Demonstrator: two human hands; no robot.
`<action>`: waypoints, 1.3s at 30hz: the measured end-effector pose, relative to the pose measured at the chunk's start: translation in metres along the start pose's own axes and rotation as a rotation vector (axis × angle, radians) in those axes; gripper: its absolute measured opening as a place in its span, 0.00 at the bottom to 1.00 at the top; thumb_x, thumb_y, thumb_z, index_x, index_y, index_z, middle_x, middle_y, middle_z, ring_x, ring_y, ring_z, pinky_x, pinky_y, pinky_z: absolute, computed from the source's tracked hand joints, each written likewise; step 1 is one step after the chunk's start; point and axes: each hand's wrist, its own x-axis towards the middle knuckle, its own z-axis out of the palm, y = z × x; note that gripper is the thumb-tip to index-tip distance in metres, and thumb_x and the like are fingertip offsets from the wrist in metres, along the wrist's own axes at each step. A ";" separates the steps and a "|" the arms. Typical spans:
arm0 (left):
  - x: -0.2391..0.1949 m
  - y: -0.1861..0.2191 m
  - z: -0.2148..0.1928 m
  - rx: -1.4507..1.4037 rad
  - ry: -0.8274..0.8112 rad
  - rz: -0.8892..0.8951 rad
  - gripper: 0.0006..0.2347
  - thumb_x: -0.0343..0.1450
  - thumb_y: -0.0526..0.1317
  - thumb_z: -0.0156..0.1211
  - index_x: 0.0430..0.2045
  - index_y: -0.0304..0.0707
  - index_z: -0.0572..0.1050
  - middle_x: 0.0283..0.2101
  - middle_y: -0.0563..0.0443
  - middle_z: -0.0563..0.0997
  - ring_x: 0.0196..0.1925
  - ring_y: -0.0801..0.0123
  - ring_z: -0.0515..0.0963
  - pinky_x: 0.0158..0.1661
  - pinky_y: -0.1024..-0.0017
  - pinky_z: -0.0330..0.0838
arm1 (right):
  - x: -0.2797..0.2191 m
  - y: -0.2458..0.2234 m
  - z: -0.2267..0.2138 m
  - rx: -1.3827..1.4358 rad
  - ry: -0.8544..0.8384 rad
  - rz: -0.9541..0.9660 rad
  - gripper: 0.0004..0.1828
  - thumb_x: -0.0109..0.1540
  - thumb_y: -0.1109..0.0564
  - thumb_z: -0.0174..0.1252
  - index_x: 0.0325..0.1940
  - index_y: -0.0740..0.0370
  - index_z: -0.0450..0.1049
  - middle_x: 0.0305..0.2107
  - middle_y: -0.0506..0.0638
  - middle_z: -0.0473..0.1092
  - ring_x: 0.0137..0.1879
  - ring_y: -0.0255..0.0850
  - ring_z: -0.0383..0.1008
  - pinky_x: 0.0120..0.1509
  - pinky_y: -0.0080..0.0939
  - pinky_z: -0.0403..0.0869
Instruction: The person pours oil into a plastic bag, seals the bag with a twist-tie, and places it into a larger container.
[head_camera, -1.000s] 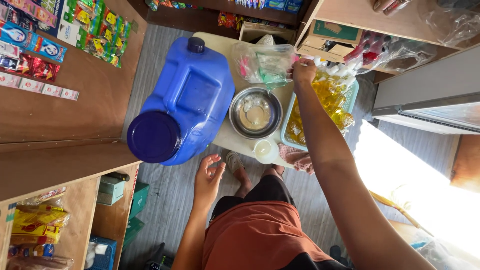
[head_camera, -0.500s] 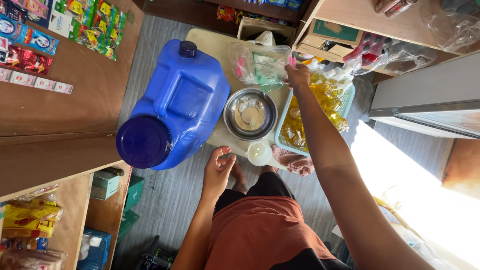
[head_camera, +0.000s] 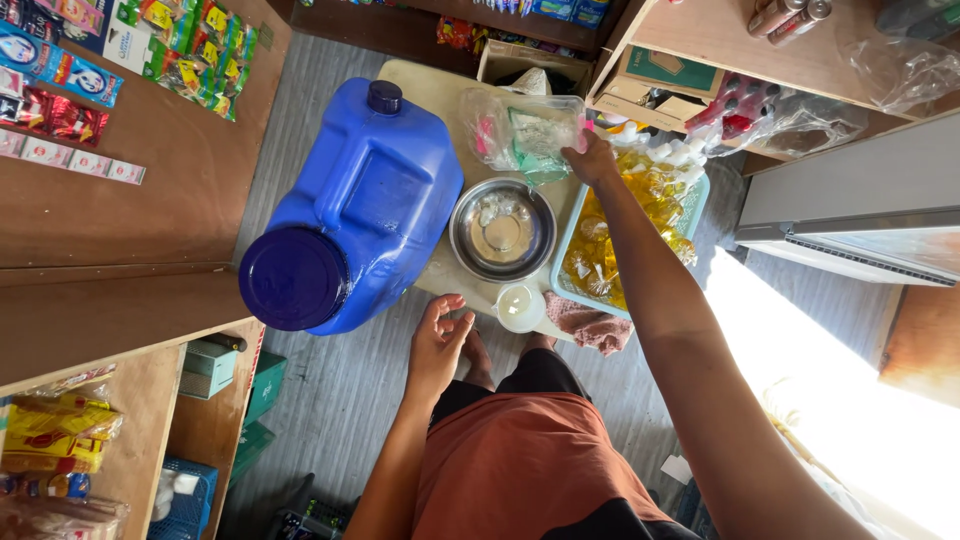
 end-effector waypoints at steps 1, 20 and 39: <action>0.000 -0.003 -0.001 0.001 0.002 -0.001 0.18 0.71 0.40 0.64 0.55 0.35 0.70 0.59 0.46 0.75 0.44 0.70 0.78 0.45 0.70 0.74 | -0.001 0.000 0.001 0.001 -0.001 0.000 0.44 0.59 0.39 0.66 0.72 0.64 0.62 0.59 0.69 0.66 0.63 0.57 0.69 0.67 0.50 0.68; -0.013 -0.014 -0.004 0.030 -0.039 0.002 0.19 0.72 0.41 0.65 0.55 0.36 0.71 0.58 0.46 0.76 0.46 0.68 0.77 0.46 0.70 0.74 | -0.059 0.018 -0.028 0.206 0.034 0.098 0.53 0.67 0.35 0.54 0.78 0.62 0.28 0.63 0.66 0.62 0.57 0.51 0.68 0.52 0.45 0.72; -0.006 -0.057 0.078 0.237 -0.339 0.183 0.16 0.73 0.41 0.65 0.51 0.33 0.72 0.50 0.47 0.81 0.34 0.73 0.78 0.37 0.74 0.75 | -0.398 0.042 -0.011 -0.280 0.103 -0.168 0.38 0.40 0.52 0.76 0.53 0.61 0.75 0.50 0.63 0.66 0.58 0.61 0.62 0.54 0.58 0.69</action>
